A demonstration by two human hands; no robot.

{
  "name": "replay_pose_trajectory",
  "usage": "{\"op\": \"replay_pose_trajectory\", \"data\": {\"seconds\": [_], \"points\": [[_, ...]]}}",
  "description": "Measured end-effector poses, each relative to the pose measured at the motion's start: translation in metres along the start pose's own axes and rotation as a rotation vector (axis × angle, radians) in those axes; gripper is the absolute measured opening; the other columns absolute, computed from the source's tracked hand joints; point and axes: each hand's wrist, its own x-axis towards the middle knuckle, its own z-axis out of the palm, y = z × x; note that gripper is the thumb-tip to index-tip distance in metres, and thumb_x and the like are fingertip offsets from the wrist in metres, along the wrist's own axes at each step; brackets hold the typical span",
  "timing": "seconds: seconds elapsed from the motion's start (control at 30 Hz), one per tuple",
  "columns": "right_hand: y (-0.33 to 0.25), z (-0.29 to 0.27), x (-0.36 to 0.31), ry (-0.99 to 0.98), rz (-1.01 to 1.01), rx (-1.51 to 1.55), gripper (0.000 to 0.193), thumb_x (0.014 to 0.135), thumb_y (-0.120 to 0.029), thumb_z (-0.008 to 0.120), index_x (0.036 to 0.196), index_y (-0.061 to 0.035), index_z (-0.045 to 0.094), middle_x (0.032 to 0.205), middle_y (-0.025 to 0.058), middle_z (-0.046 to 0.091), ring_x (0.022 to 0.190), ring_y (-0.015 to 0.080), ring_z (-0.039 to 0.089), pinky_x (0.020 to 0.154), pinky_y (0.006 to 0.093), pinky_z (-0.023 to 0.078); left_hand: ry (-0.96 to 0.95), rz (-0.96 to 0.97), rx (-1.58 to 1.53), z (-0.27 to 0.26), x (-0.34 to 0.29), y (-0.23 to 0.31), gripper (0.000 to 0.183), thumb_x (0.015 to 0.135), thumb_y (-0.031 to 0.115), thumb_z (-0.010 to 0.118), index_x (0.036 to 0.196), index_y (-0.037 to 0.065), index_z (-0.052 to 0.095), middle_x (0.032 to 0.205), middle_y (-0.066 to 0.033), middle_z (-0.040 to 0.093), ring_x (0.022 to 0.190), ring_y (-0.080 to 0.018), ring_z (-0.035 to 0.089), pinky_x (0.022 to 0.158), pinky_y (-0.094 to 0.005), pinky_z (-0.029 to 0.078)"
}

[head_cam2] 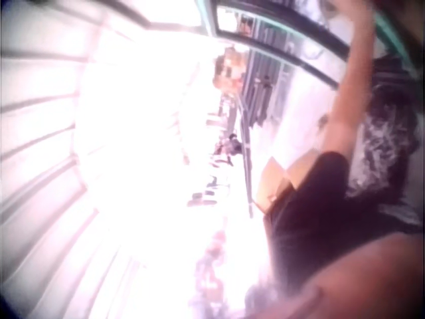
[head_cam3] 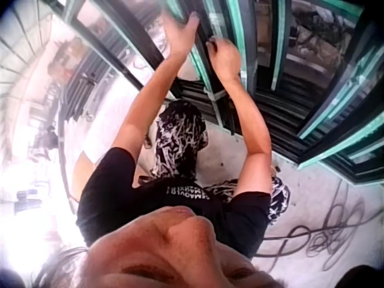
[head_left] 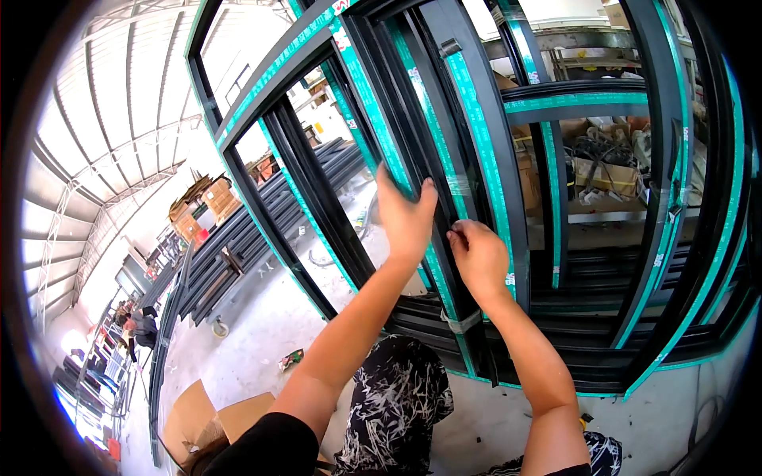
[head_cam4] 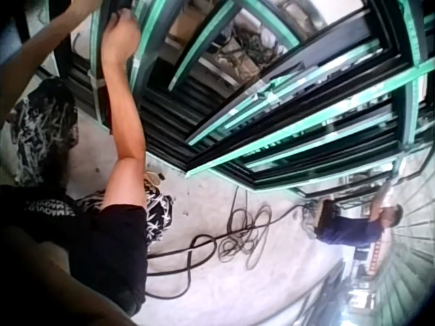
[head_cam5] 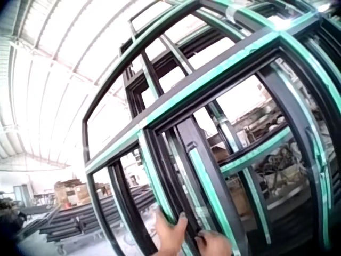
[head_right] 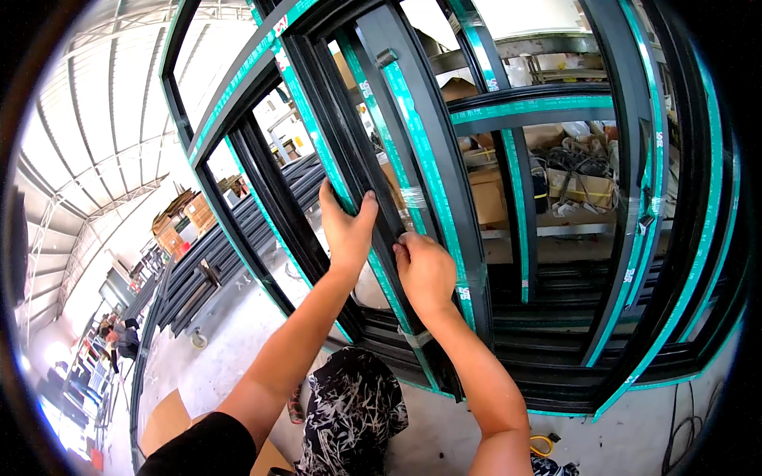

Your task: The person installs a rubber seal into the channel of metal window frames, using shears to cut the rubber strip and pressing it into place by hand.

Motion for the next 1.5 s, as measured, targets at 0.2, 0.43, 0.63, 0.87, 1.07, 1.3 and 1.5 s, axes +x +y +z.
{"op": "replay_pose_trajectory", "data": {"seconds": [0.2,0.43,0.63,0.87,1.07,1.3,1.5], "points": [[-0.001,0.004,-0.002,0.05,-0.039,-0.002,0.012,0.085,-0.014,0.07,0.094,-0.0054,0.068,0.088,0.014,0.069,0.079,0.0347,0.066,0.07,0.0429,0.052,0.075,-0.011,0.101,0.002,0.001,0.014,0.057,0.087,0.021,0.072,0.128,-0.009,0.045,0.101,-0.0186,0.065,0.091,-0.0241,0.065,0.082,-0.0353,0.051],[0.004,0.008,-0.005,0.054,0.001,0.07,0.013,0.083,-0.008,0.071,0.096,-0.0033,0.069,0.091,0.0137,0.069,0.081,0.0337,0.067,0.07,0.04,0.053,-0.019,0.08,0.175,-0.005,-0.05,-0.006,0.066,0.083,0.012,0.069,0.137,-0.011,0.039,0.112,-0.0243,0.061,0.096,-0.0332,0.065,0.085,-0.0391,0.051],[0.001,0.009,-0.008,0.082,-0.013,0.114,0.015,0.083,-0.008,0.069,0.098,-0.0042,0.069,0.091,0.0147,0.069,0.082,0.036,0.066,0.073,0.0429,0.052,0.049,0.047,0.2,-0.003,-0.048,-0.008,0.064,0.081,0.015,0.073,0.131,-0.011,0.043,0.104,-0.0241,0.065,0.092,-0.0339,0.067,0.085,-0.0385,0.052],[0.007,0.009,-0.012,0.088,-0.05,0.105,0.02,0.082,-0.004,0.069,0.102,-0.0037,0.068,0.093,0.015,0.069,0.085,0.0354,0.066,0.075,0.0428,0.052,0.074,0.011,-0.079,0.004,-0.008,0.002,0.055,0.085,0.016,0.074,0.124,-0.013,0.046,0.101,-0.0196,0.067,0.088,-0.0204,0.064,0.081,-0.0341,0.052],[0.013,0.003,-0.022,-0.003,-0.004,0.099,0.021,0.082,-0.005,0.068,0.103,-0.0039,0.068,0.093,0.0151,0.07,0.084,0.0355,0.067,0.075,0.0424,0.054,0.149,-0.088,-0.151,0.014,0.037,0.026,0.07,0.084,0.025,0.073,0.135,-0.011,0.041,0.116,-0.0272,0.062,0.103,-0.0333,0.062,0.093,-0.0402,0.047],[0.043,-0.006,-0.063,-0.207,0.067,0.021,0.016,0.082,-0.01,0.07,0.097,-0.005,0.068,0.089,0.0152,0.069,0.079,0.0363,0.066,0.069,0.0441,0.052,-0.163,-0.104,0.031,-0.012,-0.092,-0.019,0.084,0.08,0.015,0.075,0.145,-0.012,0.029,0.138,-0.0313,0.046,0.128,-0.0413,0.048,0.109,-0.0431,0.037],[0.047,0.0,-0.06,-0.154,0.056,0.063,0.01,0.079,-0.009,0.07,0.087,-0.0045,0.068,0.083,0.016,0.067,0.075,0.0373,0.065,0.065,0.0452,0.051,-0.14,-0.112,0.108,-0.007,-0.115,-0.015,0.08,0.081,0.012,0.072,0.144,-0.014,0.029,0.135,-0.0307,0.046,0.124,-0.0402,0.049,0.107,-0.0422,0.037]]}}
